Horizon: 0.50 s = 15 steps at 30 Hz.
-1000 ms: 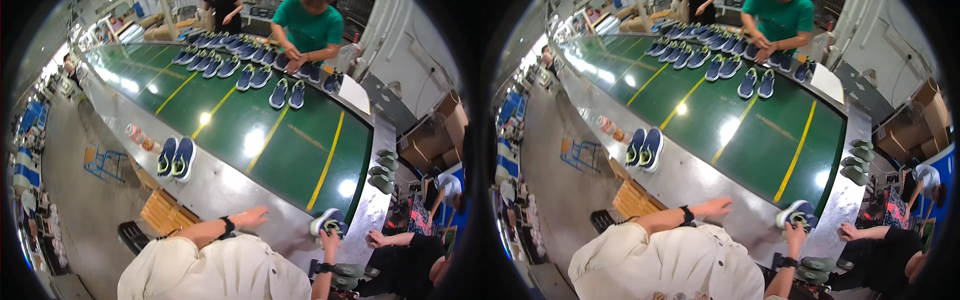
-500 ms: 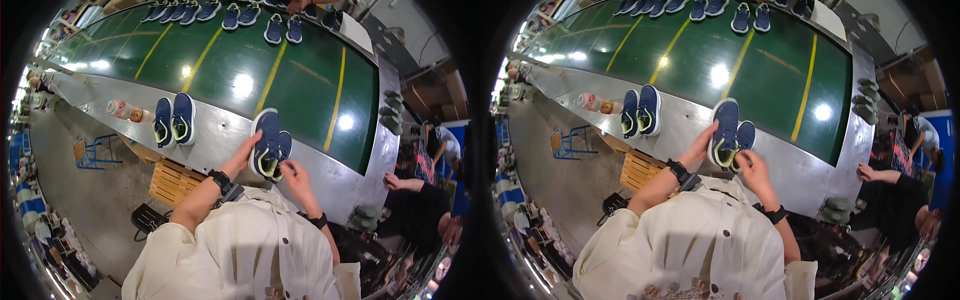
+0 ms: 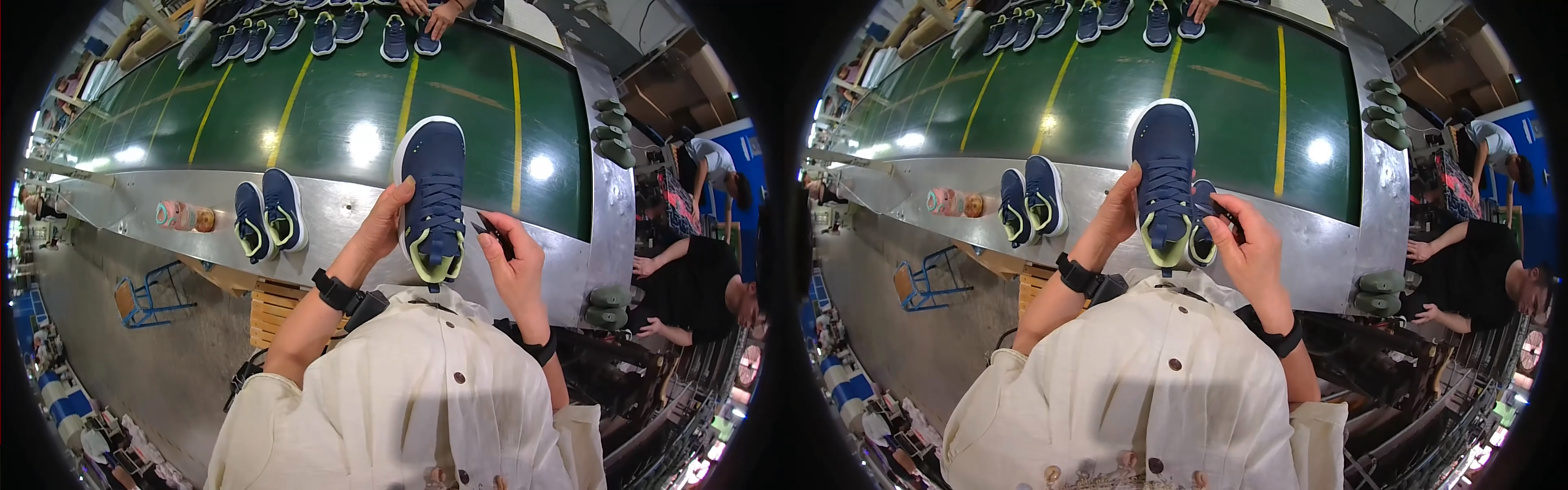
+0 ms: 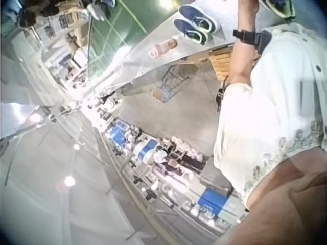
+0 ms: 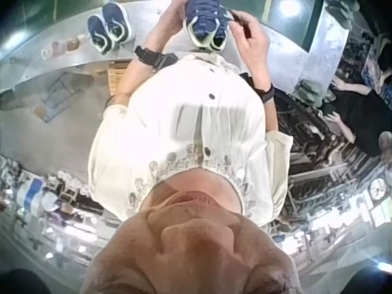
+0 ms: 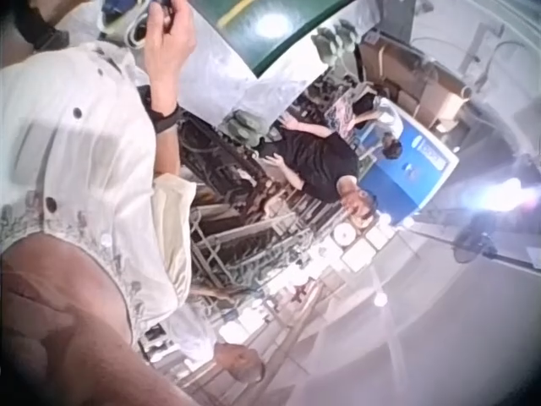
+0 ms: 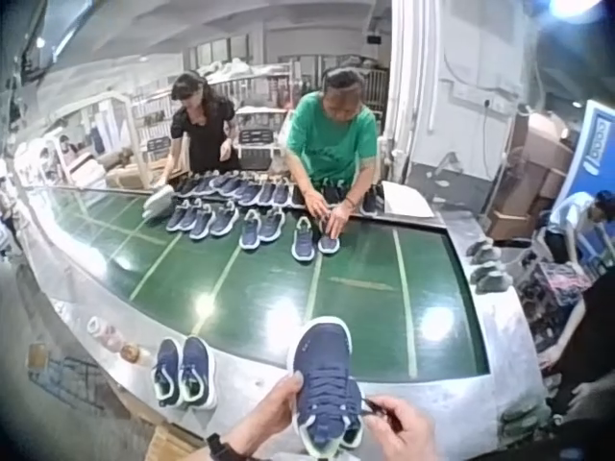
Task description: Inspect shoes on a conveyor belt and workstation in a shoe manufacturing facility.
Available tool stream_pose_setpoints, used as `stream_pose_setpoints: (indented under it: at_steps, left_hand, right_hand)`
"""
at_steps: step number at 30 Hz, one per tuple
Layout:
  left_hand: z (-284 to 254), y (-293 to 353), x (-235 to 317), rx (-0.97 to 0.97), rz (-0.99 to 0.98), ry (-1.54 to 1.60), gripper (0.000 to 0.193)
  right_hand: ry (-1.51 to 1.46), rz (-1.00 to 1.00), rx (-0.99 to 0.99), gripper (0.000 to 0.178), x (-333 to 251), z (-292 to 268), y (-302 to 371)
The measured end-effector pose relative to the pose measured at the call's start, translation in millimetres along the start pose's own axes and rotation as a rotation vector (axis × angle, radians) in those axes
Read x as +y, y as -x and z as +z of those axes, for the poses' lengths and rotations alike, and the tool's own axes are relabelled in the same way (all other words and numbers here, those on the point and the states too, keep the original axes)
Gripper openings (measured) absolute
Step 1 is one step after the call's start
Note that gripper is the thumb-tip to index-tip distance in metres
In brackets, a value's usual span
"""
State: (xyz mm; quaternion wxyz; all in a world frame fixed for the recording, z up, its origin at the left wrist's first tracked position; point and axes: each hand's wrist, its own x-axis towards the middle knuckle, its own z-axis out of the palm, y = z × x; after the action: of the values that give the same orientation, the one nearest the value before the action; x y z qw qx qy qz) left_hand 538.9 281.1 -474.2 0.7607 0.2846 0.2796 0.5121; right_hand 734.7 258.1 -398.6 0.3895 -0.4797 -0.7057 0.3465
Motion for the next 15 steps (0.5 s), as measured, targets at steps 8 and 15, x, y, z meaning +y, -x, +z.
stream_pose_setpoints:
  at_steps: [8, 15]
  left_hand:
    - [-35.8, -6.6, -35.8, 0.291, -0.184, 0.166, 0.051]
    - [-88.8, 5.0, -108.1, 0.48, -0.359, 0.129, 0.046]
  right_hand:
    - [0.074, 0.277, -0.073, 0.025, 73.5, 9.5, 10.0]
    - [0.215, 0.487, -0.195, 0.027, 125.3, 12.3, 49.5]
